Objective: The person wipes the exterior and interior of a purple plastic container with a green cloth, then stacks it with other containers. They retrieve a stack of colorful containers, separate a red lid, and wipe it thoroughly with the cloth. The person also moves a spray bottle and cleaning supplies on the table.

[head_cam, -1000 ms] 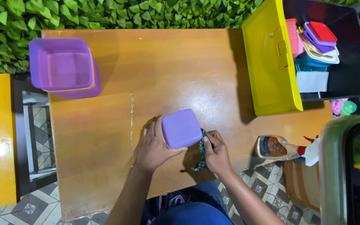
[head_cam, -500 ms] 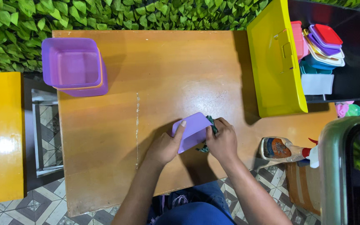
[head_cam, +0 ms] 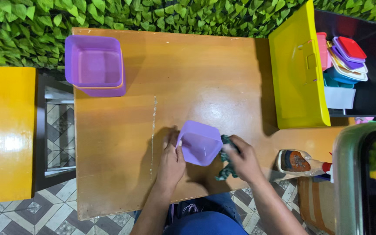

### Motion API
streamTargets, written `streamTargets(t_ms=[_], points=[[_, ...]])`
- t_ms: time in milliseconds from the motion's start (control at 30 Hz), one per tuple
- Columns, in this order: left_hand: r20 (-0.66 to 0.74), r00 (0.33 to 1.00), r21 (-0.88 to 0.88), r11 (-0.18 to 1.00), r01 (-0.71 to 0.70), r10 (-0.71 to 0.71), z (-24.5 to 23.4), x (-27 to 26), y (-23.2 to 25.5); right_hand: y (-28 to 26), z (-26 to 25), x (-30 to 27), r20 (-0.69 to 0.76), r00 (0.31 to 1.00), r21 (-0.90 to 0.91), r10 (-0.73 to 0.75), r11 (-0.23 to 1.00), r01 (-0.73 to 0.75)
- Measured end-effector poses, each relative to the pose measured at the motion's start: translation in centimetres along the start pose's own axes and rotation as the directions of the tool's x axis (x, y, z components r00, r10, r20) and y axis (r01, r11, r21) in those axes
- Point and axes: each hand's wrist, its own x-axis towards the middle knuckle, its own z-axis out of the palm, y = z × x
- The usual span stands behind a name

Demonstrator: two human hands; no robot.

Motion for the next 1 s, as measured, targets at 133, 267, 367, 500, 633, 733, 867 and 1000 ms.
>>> streamTargets(t_ms=[133,267,367,500,633,733,867,1000], points=[[0.170,0.936,-0.206,0.918,0.339,-0.308,0.5,-0.2,-0.5,-0.5,-1.4,-0.5,-0.079,0.969,0.255,-0.233,0.935,0.246],[0.210,0.925,-0.612,0.695,0.378,-0.318,1.9,-0.7,-1.6,-2.2,-1.0,-0.4,0.178,0.903,-0.118,-0.392,0.902,0.415],[0.218,0.940,-0.640,0.689,0.341,-0.262,2.5,-1.4,-2.6,-3.7,0.5,-0.8,0.196,0.846,-0.134,-0.496,0.841,0.525],[0.242,0.923,-0.588,0.712,0.384,-0.298,2.9,-1.7,-3.1,-4.3,2.0,0.4,0.156,0.890,-0.157,-0.429,0.879,0.451],[0.252,0.801,-0.723,0.444,0.528,-0.543,1.7,-0.4,-3.3,-3.0,2.3,-1.4,0.133,0.840,-0.192,-0.526,0.818,0.542],[0.261,0.807,-0.568,0.592,0.572,-0.530,1.2,-0.9,-3.6,-2.1,2.4,-1.7,0.096,0.853,-0.188,-0.513,0.832,0.522],[0.318,0.827,-0.660,0.517,0.544,-0.464,3.4,-2.2,-3.4,-2.1,1.9,0.5,0.051,0.927,-0.171,-0.372,0.911,0.375],[0.172,0.819,-0.634,0.575,0.517,-0.548,2.8,-0.7,-3.9,-2.0,1.1,-0.4,0.063,0.901,-0.201,-0.429,0.879,0.433]])
